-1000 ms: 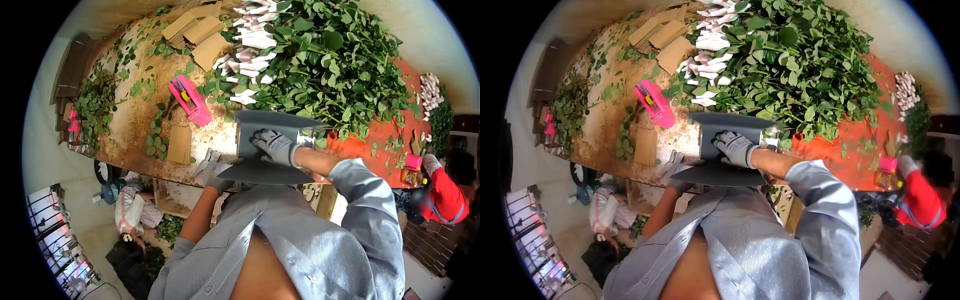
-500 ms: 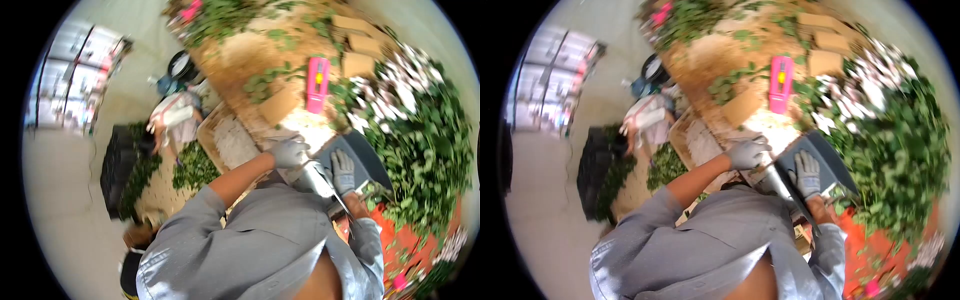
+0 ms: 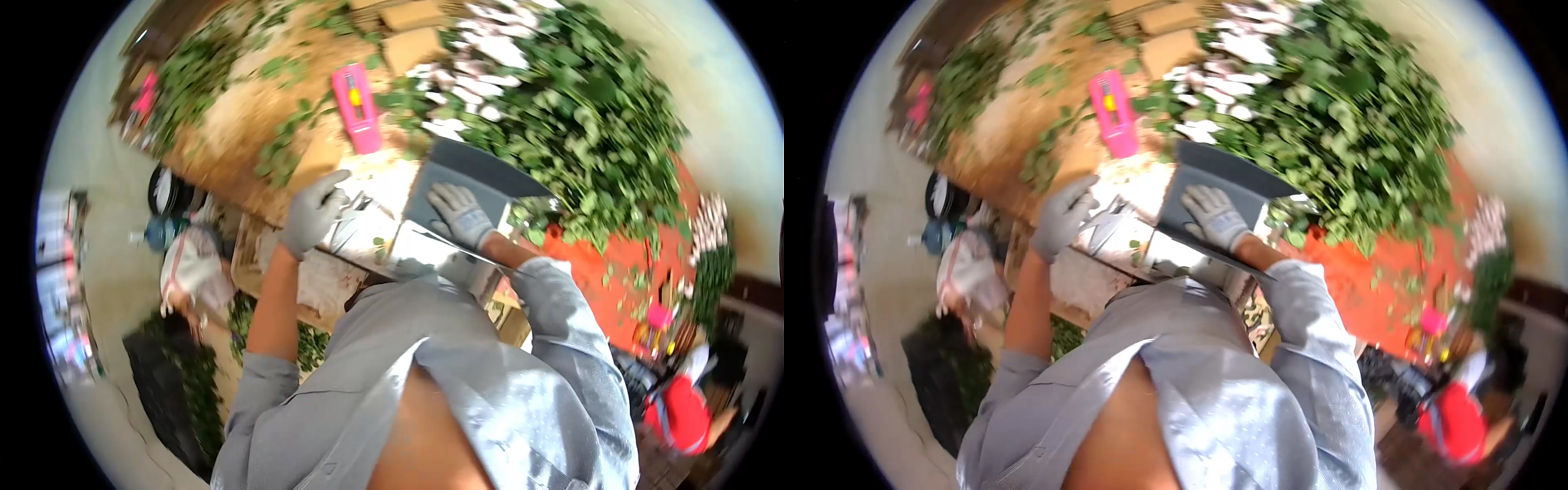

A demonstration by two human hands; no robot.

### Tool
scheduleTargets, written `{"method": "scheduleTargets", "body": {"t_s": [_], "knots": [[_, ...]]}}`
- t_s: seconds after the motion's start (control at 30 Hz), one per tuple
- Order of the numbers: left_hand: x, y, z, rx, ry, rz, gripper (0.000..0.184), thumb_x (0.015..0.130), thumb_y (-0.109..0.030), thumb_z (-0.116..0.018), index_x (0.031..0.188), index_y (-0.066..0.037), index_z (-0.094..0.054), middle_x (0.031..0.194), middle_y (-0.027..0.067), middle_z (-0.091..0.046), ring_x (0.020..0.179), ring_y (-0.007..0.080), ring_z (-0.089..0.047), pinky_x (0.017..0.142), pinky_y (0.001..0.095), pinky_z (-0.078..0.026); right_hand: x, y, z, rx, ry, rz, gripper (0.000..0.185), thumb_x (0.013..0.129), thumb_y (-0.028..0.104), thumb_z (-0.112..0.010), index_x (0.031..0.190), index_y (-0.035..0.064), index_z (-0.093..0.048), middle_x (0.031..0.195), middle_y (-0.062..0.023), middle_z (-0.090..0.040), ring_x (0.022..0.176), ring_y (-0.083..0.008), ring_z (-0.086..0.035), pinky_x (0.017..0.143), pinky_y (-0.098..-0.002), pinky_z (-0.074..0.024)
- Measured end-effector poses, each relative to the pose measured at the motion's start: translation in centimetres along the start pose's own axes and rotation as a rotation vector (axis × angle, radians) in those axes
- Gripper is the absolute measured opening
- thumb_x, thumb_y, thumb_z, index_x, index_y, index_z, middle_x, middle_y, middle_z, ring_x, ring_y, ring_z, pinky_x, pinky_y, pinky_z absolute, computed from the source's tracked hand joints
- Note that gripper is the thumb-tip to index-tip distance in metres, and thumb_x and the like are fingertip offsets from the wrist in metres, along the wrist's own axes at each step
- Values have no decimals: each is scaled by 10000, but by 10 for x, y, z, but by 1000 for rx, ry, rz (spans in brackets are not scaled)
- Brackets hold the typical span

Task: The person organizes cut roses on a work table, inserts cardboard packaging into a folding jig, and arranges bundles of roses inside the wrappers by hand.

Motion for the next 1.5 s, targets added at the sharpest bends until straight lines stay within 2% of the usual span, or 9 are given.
{"method": "scheduleTargets", "body": {"t_s": [0.27,0.47,0.63,0.93,1.13,1.2,1.27,1.33,1.5], "knots": [[81,-61,-50,75,468,-31,328,1020,-164,-587,1297,-5,-661,1095,111,-736,915,145,-691,830,298,-553,0,4,4,11,-58,-7,671,882,379,-690,1439,54,-505,1523,-168,-461,1414,-346,-423,1186,-488,-307],[87,-104,-111,248,1257,-287,457,991,-349,-661,1268,15,-663,1147,172,-710,1082,262,-675,973,372,-518,-1,-2,3,69,-23,-44,656,908,403,-643,1450,62,-501,1529,-158,-466,1429,-328,-417,1193,-478,-293],[65,-119,-148,503,1422,-432,603,970,-482,-641,1333,-1,-615,1258,227,-641,1191,385,-612,1020,454,-480,-3,-2,-1,82,-7,-30,656,893,343,-621,1479,81,-484,1567,-154,-429,1465,-326,-378,1221,-483,-256],[9,-88,-167,969,815,-736,204,862,-219,-643,1018,-88,-636,979,122,-650,941,299,-661,814,435,-521,-3,-2,-2,1,-20,-2,565,913,252,-577,1446,72,-525,1559,-132,-446,1472,-280,-372,1206,-450,-272],[42,-119,-159,646,1066,-490,488,874,-356,-688,1220,-18,-625,1215,196,-627,1141,353,-619,955,465,-489,-2,-3,6,137,22,-25,601,900,316,-593,1463,117,-524,1586,-117,-421,1464,-292,-384,1200,-452,-267],[55,-147,-161,665,444,-1000,561,853,-335,-702,1300,-14,-596,1354,181,-561,1262,357,-535,1050,468,-429,-2,3,31,534,100,-251,547,878,345,-637,1386,146,-602,1466,-135,-545,1377,-303,-482,1128,-443,-369],[76,-146,-175,653,453,-953,621,837,-320,-701,1364,-19,-568,1408,165,-523,1309,354,-481,1099,476,-378,-6,-2,-2,360,-251,-117,385,835,344,-694,1122,86,-699,1082,-162,-699,1077,-378,-635,955,-477,-503],[92,-124,-197,972,318,-1044,636,826,-302,-694,1386,-32,-559,1423,181,-515,1317,355,-482,1104,477,-372,-5,-1,3,380,-62,-180,404,842,368,-676,1124,79,-696,1098,-179,-694,1077,-404,-631,973,-497,-486],[117,-115,-222,891,267,-922,186,866,-241,-672,978,-100,-625,898,70,-609,880,252,-624,758,404,-513,-5,-3,2,301,24,-120,483,858,425,-639,1168,57,-680,1170,-255,-655,1130,-474,-588,1035,-557,-426]]}}
Point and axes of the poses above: each hand's wrist, its own x-axis towards the middle knuckle, its own z-axis out of the back of the hand, y = z × x, the point moved 1 cm from there along x, towards the middle knuckle
